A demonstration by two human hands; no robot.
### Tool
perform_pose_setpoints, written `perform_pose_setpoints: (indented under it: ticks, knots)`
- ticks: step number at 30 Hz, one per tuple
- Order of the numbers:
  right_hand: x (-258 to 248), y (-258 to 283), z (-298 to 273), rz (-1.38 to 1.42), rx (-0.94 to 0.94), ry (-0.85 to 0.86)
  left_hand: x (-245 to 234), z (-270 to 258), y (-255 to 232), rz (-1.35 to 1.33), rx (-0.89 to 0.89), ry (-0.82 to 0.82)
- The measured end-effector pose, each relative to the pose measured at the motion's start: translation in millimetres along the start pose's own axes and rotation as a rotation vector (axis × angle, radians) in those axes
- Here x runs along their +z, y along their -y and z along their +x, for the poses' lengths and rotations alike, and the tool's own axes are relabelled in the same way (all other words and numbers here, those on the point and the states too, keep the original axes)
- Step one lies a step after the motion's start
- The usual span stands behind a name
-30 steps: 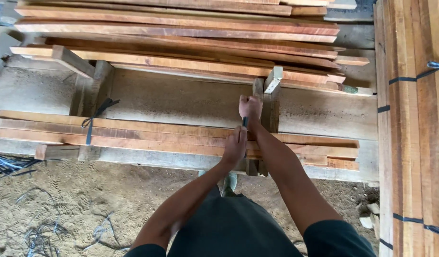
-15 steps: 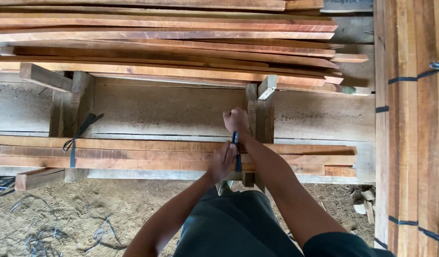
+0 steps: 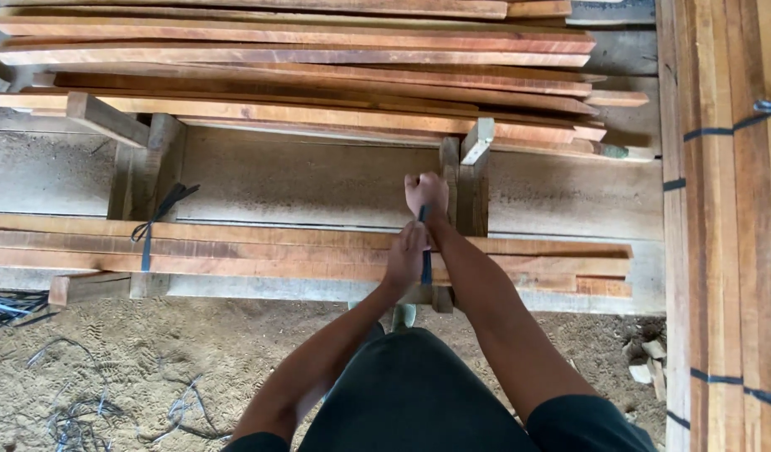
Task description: Bundling small wooden planks together using plastic strapping ties.
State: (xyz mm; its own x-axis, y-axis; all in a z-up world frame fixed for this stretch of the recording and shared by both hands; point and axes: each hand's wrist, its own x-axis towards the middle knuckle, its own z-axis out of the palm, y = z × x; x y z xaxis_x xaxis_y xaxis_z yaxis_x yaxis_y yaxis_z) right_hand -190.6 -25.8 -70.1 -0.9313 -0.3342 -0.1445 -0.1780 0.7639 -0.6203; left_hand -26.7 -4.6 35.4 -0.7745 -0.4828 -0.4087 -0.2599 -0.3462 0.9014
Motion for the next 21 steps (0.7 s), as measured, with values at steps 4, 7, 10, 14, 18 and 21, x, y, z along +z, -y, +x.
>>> perform_pose_setpoints:
  ticks: [4,7,10,14,18,21]
  knots:
    - [-12,13,-7,-0.020,-0.003,-0.018,-5,-12,-18,0.231,0.128,0.040]
    - [-15,11,-16,-0.030,-0.043,-0.079,-10,-25,-26,0.246,0.198,0.129]
    - [-21,17,-12,-0.029,-0.117,-0.137,-23,-14,-28,0.333,0.224,0.231]
    - [-18,7,-11,0.020,-0.114,-0.036,-26,0,-1,0.330,0.271,0.233]
    - [0,6,-1,0.082,-0.064,0.045,-25,-1,-1,0.326,0.289,0.106]
    - [15,2,-7,0.019,0.035,0.102,-27,-1,-7,0.380,0.271,0.103]
